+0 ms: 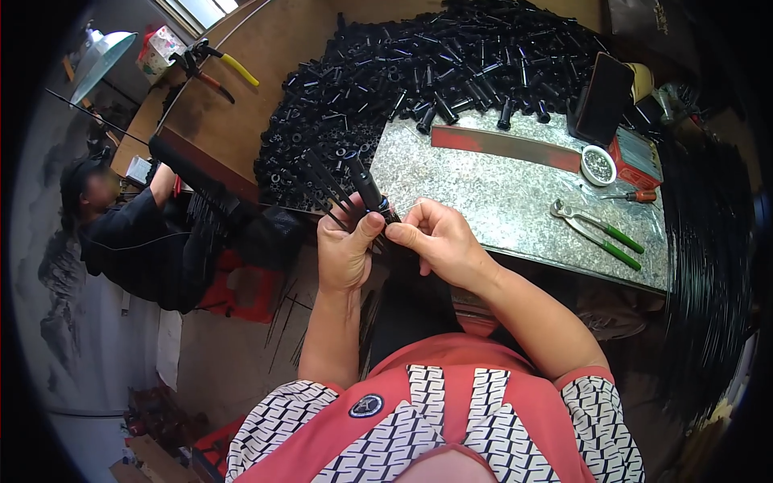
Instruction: Assembling and trimming bundles of black rods at a factory workbench.
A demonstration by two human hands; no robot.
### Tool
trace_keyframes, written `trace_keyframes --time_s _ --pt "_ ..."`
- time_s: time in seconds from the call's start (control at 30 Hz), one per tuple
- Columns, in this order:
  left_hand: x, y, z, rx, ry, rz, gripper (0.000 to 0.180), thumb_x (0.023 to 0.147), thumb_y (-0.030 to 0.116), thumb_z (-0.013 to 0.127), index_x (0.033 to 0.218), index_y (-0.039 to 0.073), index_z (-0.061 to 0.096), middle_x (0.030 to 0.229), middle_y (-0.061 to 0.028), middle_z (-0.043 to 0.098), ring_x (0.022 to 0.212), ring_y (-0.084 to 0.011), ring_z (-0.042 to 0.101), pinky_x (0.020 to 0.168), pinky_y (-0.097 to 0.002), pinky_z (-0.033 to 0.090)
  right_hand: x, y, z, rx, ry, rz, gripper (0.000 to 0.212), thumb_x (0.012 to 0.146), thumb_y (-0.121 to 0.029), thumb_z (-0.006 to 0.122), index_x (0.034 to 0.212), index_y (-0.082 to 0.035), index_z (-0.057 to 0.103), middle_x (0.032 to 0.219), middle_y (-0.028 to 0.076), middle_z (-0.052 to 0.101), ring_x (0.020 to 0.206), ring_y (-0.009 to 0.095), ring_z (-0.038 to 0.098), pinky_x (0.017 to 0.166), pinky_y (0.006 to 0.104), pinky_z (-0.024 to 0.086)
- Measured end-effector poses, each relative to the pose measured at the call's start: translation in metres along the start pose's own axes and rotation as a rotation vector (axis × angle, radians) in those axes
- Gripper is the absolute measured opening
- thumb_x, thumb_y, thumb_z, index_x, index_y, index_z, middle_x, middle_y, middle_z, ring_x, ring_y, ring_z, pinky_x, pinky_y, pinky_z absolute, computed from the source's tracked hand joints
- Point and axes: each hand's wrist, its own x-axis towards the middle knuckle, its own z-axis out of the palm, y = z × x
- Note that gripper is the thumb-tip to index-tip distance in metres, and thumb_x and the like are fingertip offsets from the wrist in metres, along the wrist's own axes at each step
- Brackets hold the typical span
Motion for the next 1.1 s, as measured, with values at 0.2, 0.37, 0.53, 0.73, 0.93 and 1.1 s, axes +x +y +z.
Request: trace_keyframes --time_s 0.2,0.37,0.53,0.73,0.93,1.1 --pt "-0.001 0.003 -0.005 0.005 -0.123 0.010 0.033 0.083 0.014 0.075 0.108 -0.004 0.063 0.094 -0.0082 0.068 0.085 -0.0142 0.065 0.079 -0.0265 0.052 0.004 0.002 -0.004 0.112 -0.105 0.056 0.026 0.089 -0.026 0.068 0.082 -0.005 0.054 0.074 0.001 0.057 0.055 0.006 0.051 0.041 0.0200 0.042" --pt "0.002 0.007 -0.013 0.018 -0.203 -0.026 0.041 0.082 0.020 0.075 0.111 -0.004 0.060 0.096 -0.0100 0.067 0.087 -0.0171 0.065 0.080 -0.0291 0.053 0.007 -0.001 -0.006 0.222 -0.156 0.080 0.026 0.088 -0.025 0.070 0.079 -0.006 0.054 0.076 0.001 0.057 0.055 0.006 0.052 0.041 0.0196 0.045" --pt "0.003 0.005 -0.007 0.002 -0.168 -0.065 0.041 0.086 0.021 0.071 0.114 -0.005 0.057 0.098 -0.0126 0.065 0.090 -0.0202 0.065 0.082 -0.0321 0.054 0.010 0.006 -0.005 0.246 -0.102 0.056 0.028 0.087 -0.024 0.071 0.076 -0.007 0.052 0.073 0.001 0.057 0.054 0.006 0.052 0.040 0.0195 0.045" --pt "-0.015 -0.018 0.038 0.147 0.097 0.291 0.051 0.090 0.016 0.066 0.130 -0.004 0.041 0.104 -0.0083 0.060 0.095 -0.0153 0.060 0.090 -0.0306 0.047 0.010 0.004 0.014 0.090 0.124 -0.021 0.032 0.085 -0.026 0.072 0.072 -0.005 0.051 0.061 0.002 0.054 0.046 0.007 0.050 0.038 0.0224 0.040" --pt "-0.016 -0.012 0.030 0.571 0.145 0.217 0.045 0.088 -0.001 0.057 0.129 -0.003 0.037 0.101 -0.0048 0.053 0.090 -0.0094 0.052 0.082 -0.0245 0.045 0.013 0.026 0.024 -0.109 0.218 -0.230 0.025 0.090 -0.017 0.066 0.076 -0.003 0.051 0.063 0.002 0.057 0.051 0.007 0.053 0.044 0.0228 0.042" --pt "-0.012 -0.003 0.008 0.517 0.158 0.148 0.041 0.087 0.004 0.059 0.123 -0.006 0.041 0.092 -0.0078 0.056 0.083 -0.0140 0.055 0.073 -0.0294 0.047 -0.002 0.011 0.032 -0.001 0.144 -0.215 0.018 0.092 -0.015 0.063 0.085 0.001 0.058 0.073 0.003 0.061 0.060 0.008 0.056 0.050 0.0237 0.048"
